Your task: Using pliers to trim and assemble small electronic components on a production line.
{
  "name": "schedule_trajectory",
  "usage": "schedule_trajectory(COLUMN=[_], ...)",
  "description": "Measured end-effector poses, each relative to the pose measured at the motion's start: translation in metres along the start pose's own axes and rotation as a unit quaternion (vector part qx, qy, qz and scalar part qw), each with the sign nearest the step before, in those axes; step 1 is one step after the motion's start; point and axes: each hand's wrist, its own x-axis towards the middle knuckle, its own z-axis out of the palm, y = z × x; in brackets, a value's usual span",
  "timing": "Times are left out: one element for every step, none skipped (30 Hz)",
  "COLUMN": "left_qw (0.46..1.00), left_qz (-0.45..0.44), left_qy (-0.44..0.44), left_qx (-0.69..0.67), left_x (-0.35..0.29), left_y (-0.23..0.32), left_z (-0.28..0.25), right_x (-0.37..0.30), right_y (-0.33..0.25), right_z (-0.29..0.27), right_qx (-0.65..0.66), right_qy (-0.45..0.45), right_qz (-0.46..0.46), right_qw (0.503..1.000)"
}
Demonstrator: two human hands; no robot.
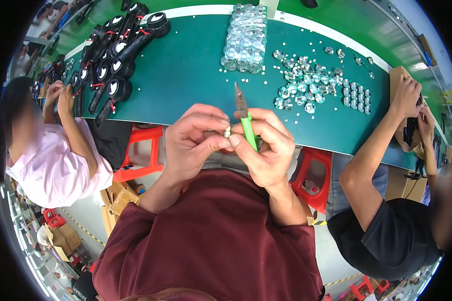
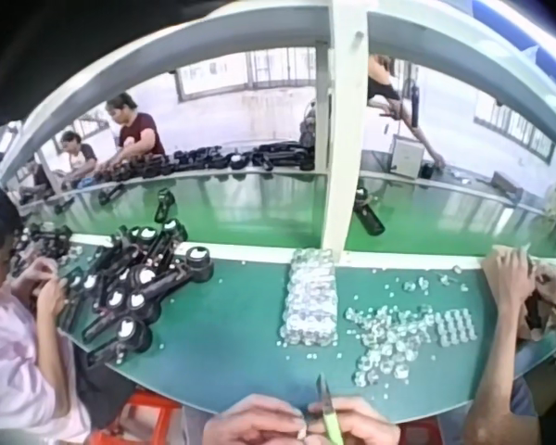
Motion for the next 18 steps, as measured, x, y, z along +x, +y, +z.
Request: schedule_trajectory(left_qw=[1.000, 1.000, 1.000, 1.000, 1.000, 0.999, 0.999, 0.999, 0.998, 0.997, 0.997, 0.999, 1.000, 1.000, 0.998, 0.994, 0.994, 0.993], left_qz=[-0.011, -0.011, -0.017, -0.023, -0.023, -0.021, -0.018, -0.018, -0.015, -0.013, -0.012, -0.012, -0.012, -0.012, -0.024, -0.036, -0.034, -0.053], left_qy=[0.002, 0.002, 0.000, -0.002, -0.002, -0.003, -0.005, -0.005, -0.012, -0.018, -0.019, -0.020, -0.021, -0.023, -0.025, -0.027, -0.025, -0.018], left_qx=[0.001, 0.001, 0.006, 0.011, 0.011, 0.025, 0.038, 0.038, 0.057, 0.076, 0.077, 0.045, 0.013, 0.013, -0.043, -0.099, -0.097, -0.105], left_x=[-0.001, -0.001, -0.001, -0.002, -0.003, -0.003, -0.004, -0.004, -0.004, -0.005, -0.006, -0.007, -0.008, -0.008, -0.009, -0.009, -0.010, -0.011], left_y=[0.001, 0.001, 0.002, 0.003, 0.003, 0.003, 0.003, 0.004, 0.004, 0.003, 0.002, -0.001, -0.003, -0.005, -0.006, -0.008, -0.009, -0.010], left_z=[0.000, -0.001, -0.003, -0.004, -0.005, -0.005, -0.006, -0.007, -0.009, -0.010, -0.010, -0.012, -0.012, -0.013, -0.014, -0.014, -0.016, -0.017], right_x=[0.000, 0.001, 0.002, 0.003, 0.004, 0.005, 0.005, 0.006, 0.006, 0.006, 0.007, 0.007, 0.008, 0.009, 0.009, 0.008, 0.008, 0.008], right_y=[-0.002, -0.004, -0.006, -0.007, -0.007, -0.006, -0.004, -0.003, -0.003, -0.004, -0.004, -0.006, -0.010, -0.013, -0.014, -0.014, -0.013, -0.012], right_z=[0.000, -0.001, -0.001, -0.001, -0.001, -0.002, -0.003, -0.003, -0.002, 0.000, 0.002, 0.002, 0.003, 0.003, 0.002, 0.002, 0.004, 0.005], right_qx=[0.011, 0.022, 0.023, 0.016, 0.008, 0.009, -0.016, -0.040, -0.040, -0.062, -0.084, -0.083, -0.094, -0.106, -0.108, -0.109, -0.119, -0.129], right_qy=[-0.009, -0.017, -0.017, -0.026, -0.035, -0.035, -0.044, -0.051, -0.051, -0.043, -0.035, -0.035, -0.044, -0.052, -0.054, -0.053, -0.058, -0.063], right_qz=[0.021, 0.041, 0.042, 0.038, 0.035, 0.036, 0.020, 0.004, 0.005, -0.008, -0.021, -0.021, -0.024, -0.026, -0.025, -0.025, -0.041, -0.057], right_qw=[1.000, 0.999, 0.999, 0.999, 0.999, 0.999, 0.999, 0.998, 0.998, 0.997, 0.996, 0.996, 0.994, 0.993, 0.992, 0.992, 0.990, 0.988])
